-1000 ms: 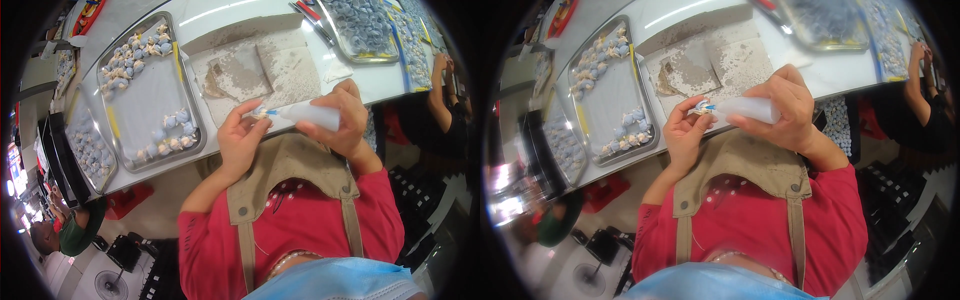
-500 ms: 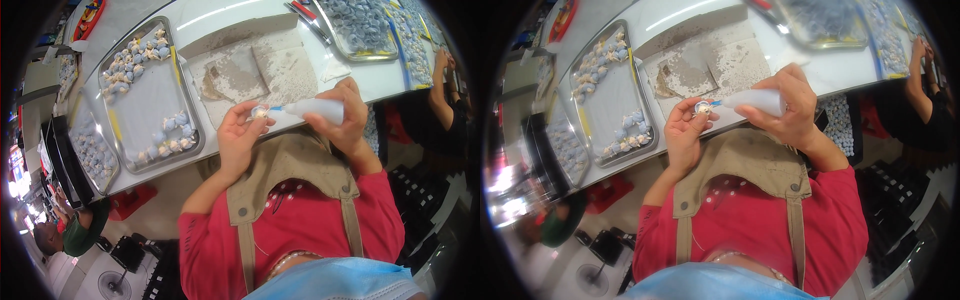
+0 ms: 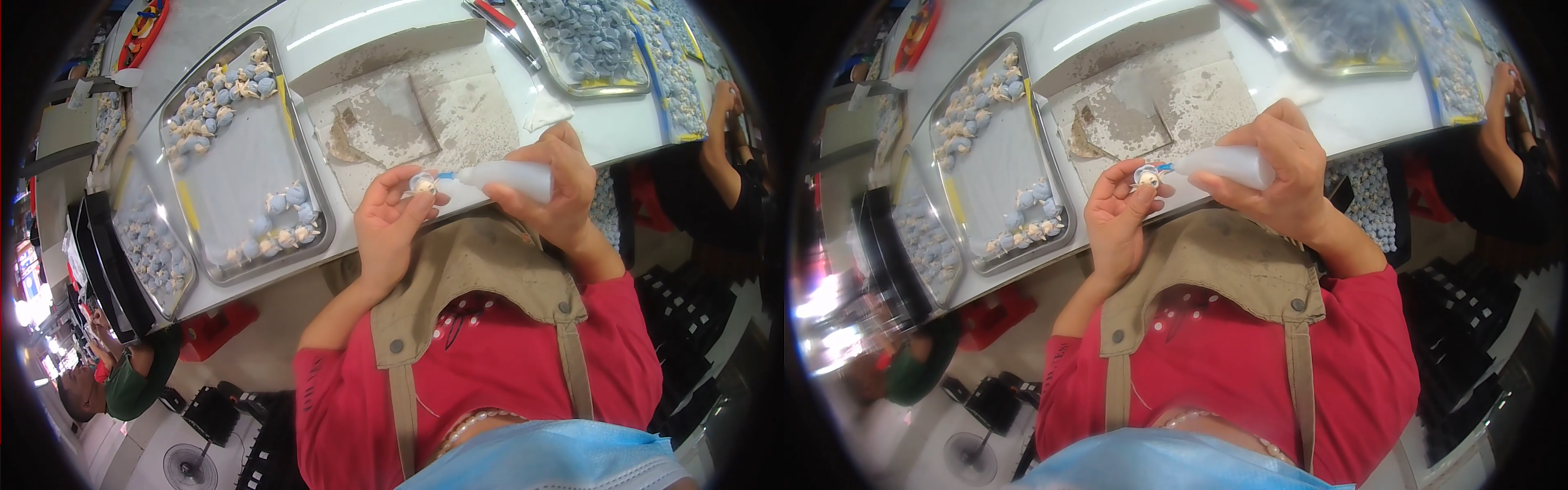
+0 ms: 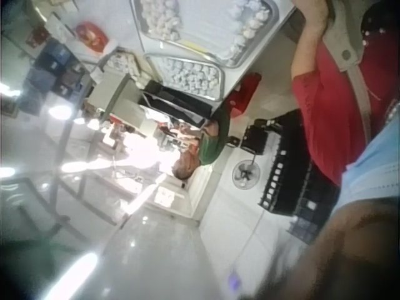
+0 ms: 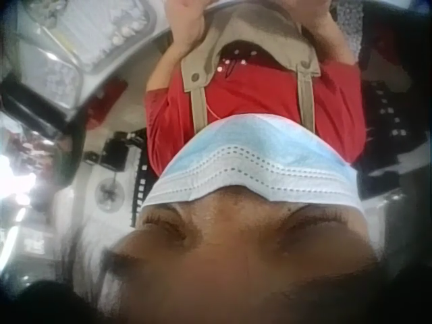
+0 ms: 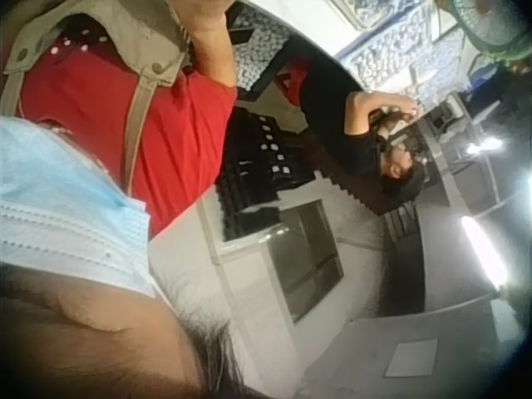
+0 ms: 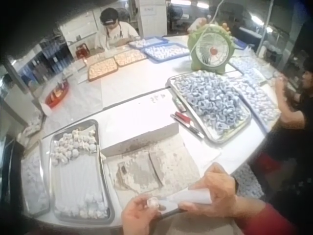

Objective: The person assembles small components and toy parts by hand, applying glue from a glue bottle to join them together.

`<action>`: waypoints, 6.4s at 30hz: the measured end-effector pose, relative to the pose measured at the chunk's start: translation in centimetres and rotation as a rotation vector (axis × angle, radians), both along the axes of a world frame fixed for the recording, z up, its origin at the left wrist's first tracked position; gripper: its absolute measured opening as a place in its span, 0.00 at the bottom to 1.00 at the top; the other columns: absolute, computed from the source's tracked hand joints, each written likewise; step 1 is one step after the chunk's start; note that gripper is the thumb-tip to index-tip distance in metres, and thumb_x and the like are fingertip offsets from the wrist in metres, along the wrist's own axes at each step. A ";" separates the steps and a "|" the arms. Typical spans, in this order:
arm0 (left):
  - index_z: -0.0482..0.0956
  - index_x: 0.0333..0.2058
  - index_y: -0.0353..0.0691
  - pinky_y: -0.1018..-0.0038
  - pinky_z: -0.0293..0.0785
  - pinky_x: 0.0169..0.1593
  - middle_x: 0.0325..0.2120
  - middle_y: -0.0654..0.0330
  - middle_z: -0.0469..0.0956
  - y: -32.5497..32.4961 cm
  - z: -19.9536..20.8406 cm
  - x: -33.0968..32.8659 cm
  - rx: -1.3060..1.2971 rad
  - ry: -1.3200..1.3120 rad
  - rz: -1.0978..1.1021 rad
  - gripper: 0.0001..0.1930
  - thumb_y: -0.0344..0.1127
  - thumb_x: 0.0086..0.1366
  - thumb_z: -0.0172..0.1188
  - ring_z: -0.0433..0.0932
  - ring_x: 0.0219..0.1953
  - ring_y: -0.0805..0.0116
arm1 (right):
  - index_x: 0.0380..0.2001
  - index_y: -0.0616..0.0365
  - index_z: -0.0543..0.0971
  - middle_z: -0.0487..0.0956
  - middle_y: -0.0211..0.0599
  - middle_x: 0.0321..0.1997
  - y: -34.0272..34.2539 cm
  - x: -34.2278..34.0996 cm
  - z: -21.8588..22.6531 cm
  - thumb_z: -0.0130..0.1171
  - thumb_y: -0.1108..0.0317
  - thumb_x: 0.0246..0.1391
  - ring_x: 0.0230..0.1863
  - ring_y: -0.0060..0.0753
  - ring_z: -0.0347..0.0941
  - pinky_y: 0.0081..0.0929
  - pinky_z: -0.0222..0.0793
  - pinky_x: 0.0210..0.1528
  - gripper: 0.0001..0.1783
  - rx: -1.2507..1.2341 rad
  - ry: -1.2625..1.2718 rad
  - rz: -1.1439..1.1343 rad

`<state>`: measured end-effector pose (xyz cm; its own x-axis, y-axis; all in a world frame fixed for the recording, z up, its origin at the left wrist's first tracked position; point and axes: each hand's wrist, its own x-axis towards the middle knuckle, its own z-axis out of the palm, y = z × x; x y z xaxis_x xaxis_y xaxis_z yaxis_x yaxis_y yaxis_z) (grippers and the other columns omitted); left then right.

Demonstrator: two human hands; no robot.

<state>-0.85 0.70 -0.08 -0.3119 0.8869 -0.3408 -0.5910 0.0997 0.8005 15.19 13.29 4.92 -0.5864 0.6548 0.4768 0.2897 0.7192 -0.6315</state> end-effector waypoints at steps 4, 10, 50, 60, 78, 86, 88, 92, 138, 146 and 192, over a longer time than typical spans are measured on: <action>0.67 0.47 0.34 0.81 0.73 0.38 0.43 0.53 0.75 0.0 -0.1 -0.1 -0.015 -0.022 0.009 0.17 0.26 0.60 0.56 0.77 0.37 0.70 | 0.21 0.58 0.76 0.74 0.31 0.20 0.1 0.2 -0.5 0.73 0.65 0.30 0.23 0.30 0.62 0.23 0.60 0.24 0.15 -0.028 0.008 -0.004; 0.67 0.48 0.35 0.82 0.74 0.38 0.44 0.52 0.74 0.1 -0.5 -0.3 -0.018 -0.078 0.038 0.16 0.25 0.60 0.56 0.77 0.38 0.70 | 0.28 0.61 0.75 0.75 0.32 0.26 0.1 0.9 -2.5 0.69 0.68 0.39 0.28 0.24 0.66 0.21 0.63 0.29 0.14 -0.284 0.142 -0.035; 0.66 0.48 0.36 0.81 0.73 0.40 0.44 0.52 0.73 1.3 -0.1 0.4 -0.065 -0.266 -0.105 0.16 0.25 0.61 0.55 0.76 0.39 0.69 | 0.40 0.56 0.76 0.76 0.27 0.36 13.4 4.8 -5.2 0.54 0.75 0.52 0.39 0.19 0.70 0.17 0.65 0.42 0.11 -0.324 0.122 -0.189; 0.64 0.50 0.32 0.75 0.69 0.50 0.49 0.52 0.69 0.9 -0.4 0.8 0.040 -0.108 -0.089 0.21 0.22 0.58 0.56 0.74 0.44 0.67 | 0.42 0.60 0.71 0.74 0.27 0.35 0.3 1.2 -3.2 0.58 0.81 0.47 0.35 0.14 0.69 0.14 0.67 0.39 0.17 -1.121 0.218 0.232; 0.65 0.53 0.31 0.80 0.68 0.48 0.45 0.57 0.72 0.0 0.2 0.2 0.111 0.063 -0.077 0.19 0.23 0.62 0.52 0.71 0.43 0.76 | 0.30 0.49 0.80 0.79 0.24 0.29 -2.6 -2.3 -4.1 0.68 0.72 0.33 0.29 0.27 0.70 0.25 0.57 0.35 0.14 -0.028 0.076 0.092; 0.68 0.51 0.28 0.82 0.68 0.46 0.46 0.57 0.72 0.1 0.3 0.7 0.112 0.159 -0.080 0.19 0.26 0.62 0.55 0.71 0.39 0.79 | 0.27 0.49 0.79 0.75 0.20 0.22 -2.8 -2.0 -3.6 0.67 0.73 0.33 0.25 0.23 0.69 0.26 0.50 0.29 0.12 0.159 0.003 0.046; 0.69 0.50 0.28 0.83 0.70 0.45 0.43 0.59 0.74 0.0 0.2 0.6 0.072 0.234 -0.114 0.18 0.27 0.62 0.55 0.72 0.38 0.80 | 0.26 0.49 0.79 0.74 0.20 0.21 -2.8 -1.8 -3.1 0.66 0.73 0.34 0.24 0.23 0.68 0.26 0.50 0.29 0.11 0.139 -0.024 0.051; 0.71 0.48 0.29 0.87 0.68 0.36 0.29 0.63 0.76 0.0 -0.1 0.9 0.072 0.311 -0.085 0.16 0.21 0.59 0.56 0.72 0.31 0.81 | 0.24 0.49 0.78 0.72 0.21 0.19 -2.6 -1.7 -2.9 0.65 0.73 0.34 0.23 0.25 0.67 0.27 0.50 0.29 0.09 0.115 -0.032 0.087; 0.75 0.45 0.32 0.79 0.71 0.44 0.41 0.53 0.78 -0.4 -0.1 -0.4 0.240 0.503 -0.081 0.15 0.23 0.57 0.58 0.76 0.39 0.73 | 0.43 0.57 0.74 0.75 0.37 0.37 -2.1 -2.8 -4.1 0.64 0.72 0.42 0.39 0.36 0.70 0.27 0.66 0.43 0.21 -0.562 0.316 0.245; 0.74 0.45 0.30 0.78 0.69 0.48 0.42 0.52 0.77 -0.8 0.7 -0.6 0.258 0.279 -0.183 0.15 0.20 0.57 0.56 0.75 0.43 0.70 | 0.52 0.63 0.69 0.74 0.41 0.50 -1.5 -2.0 -4.1 0.63 0.66 0.47 0.49 0.28 0.71 0.25 0.65 0.52 0.28 -0.999 0.113 0.612; 0.79 0.34 0.36 0.74 0.71 0.32 0.24 0.57 0.79 -4.6 1.3 -17.3 -0.519 1.356 0.074 0.08 0.33 0.56 0.60 0.75 0.25 0.70 | 0.42 0.67 0.74 0.78 0.38 0.38 -0.7 -1.4 -3.4 0.50 0.74 0.58 0.43 0.24 0.72 0.20 0.64 0.49 0.11 -0.755 0.278 0.115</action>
<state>-18.18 -3.93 1.20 -0.6874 0.7259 -0.0234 0.5591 0.5494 0.6209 13.82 12.63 1.55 -0.5944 0.8012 0.0689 0.0008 0.0862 -0.9963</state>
